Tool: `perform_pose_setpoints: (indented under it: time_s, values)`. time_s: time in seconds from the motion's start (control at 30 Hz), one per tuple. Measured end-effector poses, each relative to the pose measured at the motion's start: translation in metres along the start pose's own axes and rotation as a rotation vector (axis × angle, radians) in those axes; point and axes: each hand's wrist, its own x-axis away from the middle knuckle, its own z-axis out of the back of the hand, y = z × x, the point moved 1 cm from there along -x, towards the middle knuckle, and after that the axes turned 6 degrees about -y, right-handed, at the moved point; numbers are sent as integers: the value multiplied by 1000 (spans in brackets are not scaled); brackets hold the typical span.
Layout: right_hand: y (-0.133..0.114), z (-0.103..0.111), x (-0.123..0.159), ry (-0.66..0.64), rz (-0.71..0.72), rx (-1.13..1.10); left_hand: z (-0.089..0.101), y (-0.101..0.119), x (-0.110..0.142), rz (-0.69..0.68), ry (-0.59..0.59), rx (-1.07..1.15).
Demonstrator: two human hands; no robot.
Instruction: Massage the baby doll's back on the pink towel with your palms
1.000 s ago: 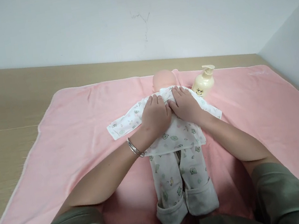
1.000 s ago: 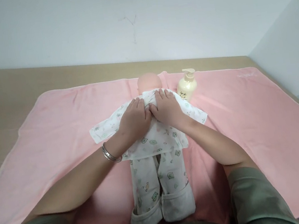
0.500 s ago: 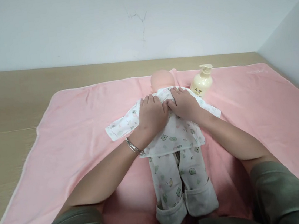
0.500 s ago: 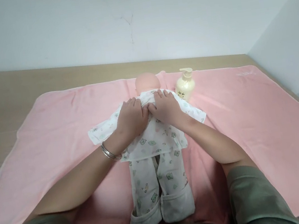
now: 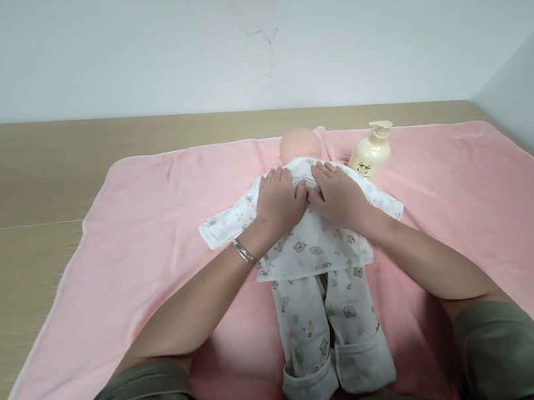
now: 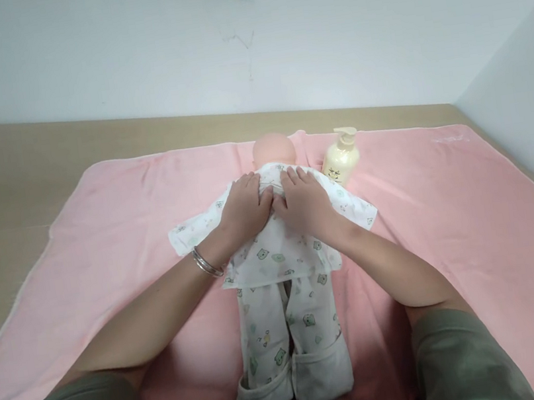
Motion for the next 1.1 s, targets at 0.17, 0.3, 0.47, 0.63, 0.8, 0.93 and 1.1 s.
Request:
perform_pose_setpoints:
  time_s: [0.17, 0.3, 0.47, 0.63, 0.8, 0.93, 1.1]
  values:
    - [11, -13, -12, 59, -3, -9, 3, 3, 0, 35, -26, 6]
    - [11, -15, -11, 69, 3, 1, 4, 4, 1, 44, -39, 7]
    - [21, -1, -17, -89, 100, 34, 7, 10, 13, 47, -69, -22]
    - [22, 3, -17, -104, 122, 55, 17, 11, 9, 38, -152, -13]
    - [-1, -4, 3, 37, 19, 73, 16, 3, -5, 84, -139, 49]
    - [-3, -1, 4, 29, 44, 50, 10, 6, 1, 82, -54, -18]
    - [14, 4, -15, -52, -50, -45, 10, 18, 18, 61, 23, -55]
